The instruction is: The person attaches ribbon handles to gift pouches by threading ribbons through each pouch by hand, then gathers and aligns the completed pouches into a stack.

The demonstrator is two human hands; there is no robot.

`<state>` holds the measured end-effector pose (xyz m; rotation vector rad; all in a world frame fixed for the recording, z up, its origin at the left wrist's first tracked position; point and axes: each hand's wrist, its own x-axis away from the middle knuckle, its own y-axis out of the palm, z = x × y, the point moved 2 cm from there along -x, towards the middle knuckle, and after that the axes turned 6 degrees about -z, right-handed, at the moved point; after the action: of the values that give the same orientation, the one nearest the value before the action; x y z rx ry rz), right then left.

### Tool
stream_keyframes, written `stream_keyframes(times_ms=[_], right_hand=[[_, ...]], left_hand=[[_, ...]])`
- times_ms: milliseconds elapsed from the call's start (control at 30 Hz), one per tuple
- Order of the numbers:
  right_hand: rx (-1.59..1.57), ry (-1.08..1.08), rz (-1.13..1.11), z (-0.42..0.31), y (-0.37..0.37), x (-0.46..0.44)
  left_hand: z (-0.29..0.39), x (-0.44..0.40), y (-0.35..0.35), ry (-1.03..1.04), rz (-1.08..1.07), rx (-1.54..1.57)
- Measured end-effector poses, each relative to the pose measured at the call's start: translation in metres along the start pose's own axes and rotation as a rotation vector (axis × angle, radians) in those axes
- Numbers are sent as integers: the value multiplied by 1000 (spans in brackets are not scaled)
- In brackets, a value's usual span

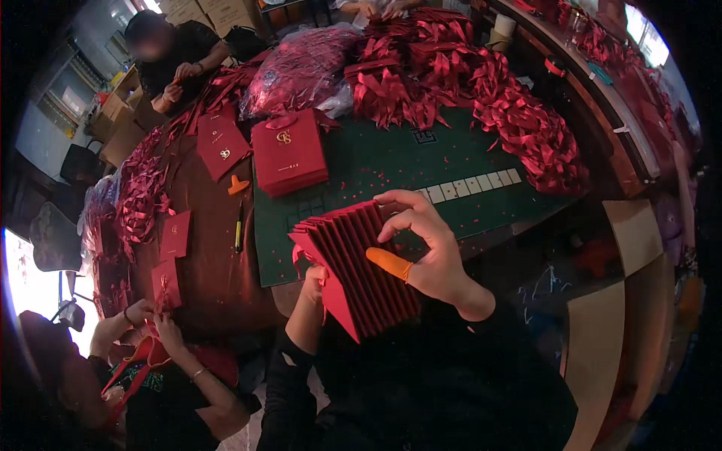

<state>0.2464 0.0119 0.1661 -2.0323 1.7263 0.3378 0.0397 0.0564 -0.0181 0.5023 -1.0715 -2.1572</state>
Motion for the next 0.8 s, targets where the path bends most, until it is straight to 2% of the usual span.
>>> stream_keyframes(times_ms=[133, 267, 333, 400, 467, 567, 667, 733, 800], right_hand=[[44, -31, 4, 3, 2, 0], [71, -34, -2, -4, 5, 2], [116, -32, -4, -8, 5, 1], [122, -26, -3, -7, 7, 2], [128, -19, -1, -7, 8, 3], [114, 12, 17, -6, 11, 5], [-25, 92, -1, -1, 14, 7], [117, -47, 7, 2, 14, 8], [143, -46, 9, -1, 15, 7]], left_hand=[[2, -1, 3, 50, -130, -112], [5, -2, 17, -28, 61, -4], [11, -3, 31, 116, -98, -181], [6, -2, 22, 114, -59, -141], [2, -1, 12, 54, 83, 65], [6, 1, 16, 61, 30, 28], [8, 4, 26, 22, 64, 33], [8, 4, 21, 12, 46, 34], [8, 4, 24, 2, 27, 36]])
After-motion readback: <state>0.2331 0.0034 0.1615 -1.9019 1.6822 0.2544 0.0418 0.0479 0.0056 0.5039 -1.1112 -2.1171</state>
